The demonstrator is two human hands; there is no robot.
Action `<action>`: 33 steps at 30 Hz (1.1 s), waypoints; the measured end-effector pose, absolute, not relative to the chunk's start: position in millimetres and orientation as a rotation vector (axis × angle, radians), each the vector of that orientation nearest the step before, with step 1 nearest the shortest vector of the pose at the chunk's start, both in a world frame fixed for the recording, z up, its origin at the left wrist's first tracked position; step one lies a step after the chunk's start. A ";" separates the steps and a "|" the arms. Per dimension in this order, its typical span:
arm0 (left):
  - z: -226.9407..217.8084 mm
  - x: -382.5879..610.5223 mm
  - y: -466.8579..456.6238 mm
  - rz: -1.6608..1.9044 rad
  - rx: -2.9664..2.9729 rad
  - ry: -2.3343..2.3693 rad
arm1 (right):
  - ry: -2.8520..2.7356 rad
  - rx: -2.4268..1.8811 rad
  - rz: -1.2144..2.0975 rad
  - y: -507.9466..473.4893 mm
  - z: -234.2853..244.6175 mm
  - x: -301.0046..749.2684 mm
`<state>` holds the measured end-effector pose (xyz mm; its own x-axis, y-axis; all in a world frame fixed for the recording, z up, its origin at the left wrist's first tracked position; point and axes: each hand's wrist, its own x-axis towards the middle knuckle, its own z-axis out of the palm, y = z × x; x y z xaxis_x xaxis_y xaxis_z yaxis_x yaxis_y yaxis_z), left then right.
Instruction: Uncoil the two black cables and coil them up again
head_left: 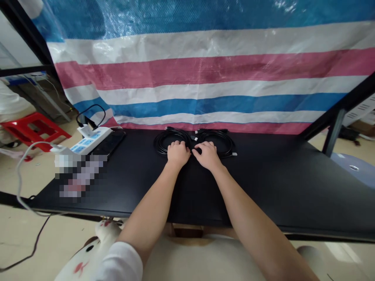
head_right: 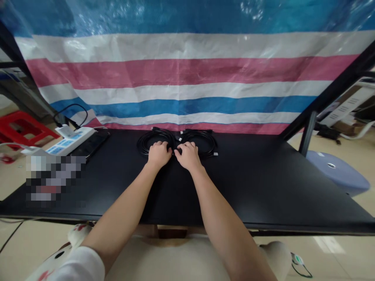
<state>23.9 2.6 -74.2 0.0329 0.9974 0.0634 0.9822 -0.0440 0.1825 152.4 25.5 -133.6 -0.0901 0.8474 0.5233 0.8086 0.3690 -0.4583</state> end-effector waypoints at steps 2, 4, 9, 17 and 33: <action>-77.0 27.4 3.4 0.288 2.178 2.104 | -1.947 -1.449 0.106 25.9 -133.5 150.4; -79.7 29.1 5.0 0.321 2.166 2.103 | -1.968 -1.454 0.118 26.3 -133.1 149.3; -84.0 23.3 11.2 0.347 2.186 2.020 | -1.987 -1.425 0.122 27.1 -129.4 152.7; -81.6 15.0 14.7 0.299 2.265 1.889 | -1.763 -1.636 0.020 30.6 -123.7 174.3; -87.4 34.5 8.8 0.422 2.277 2.059 | -1.880 -1.757 0.122 24.2 -108.0 171.7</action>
<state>34.5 8.8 -87.4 0.0802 0.9819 0.1717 0.9702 -0.1164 0.2127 171.7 24.2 -108.0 0.0139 0.9434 0.3313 0.8927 0.1376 -0.4292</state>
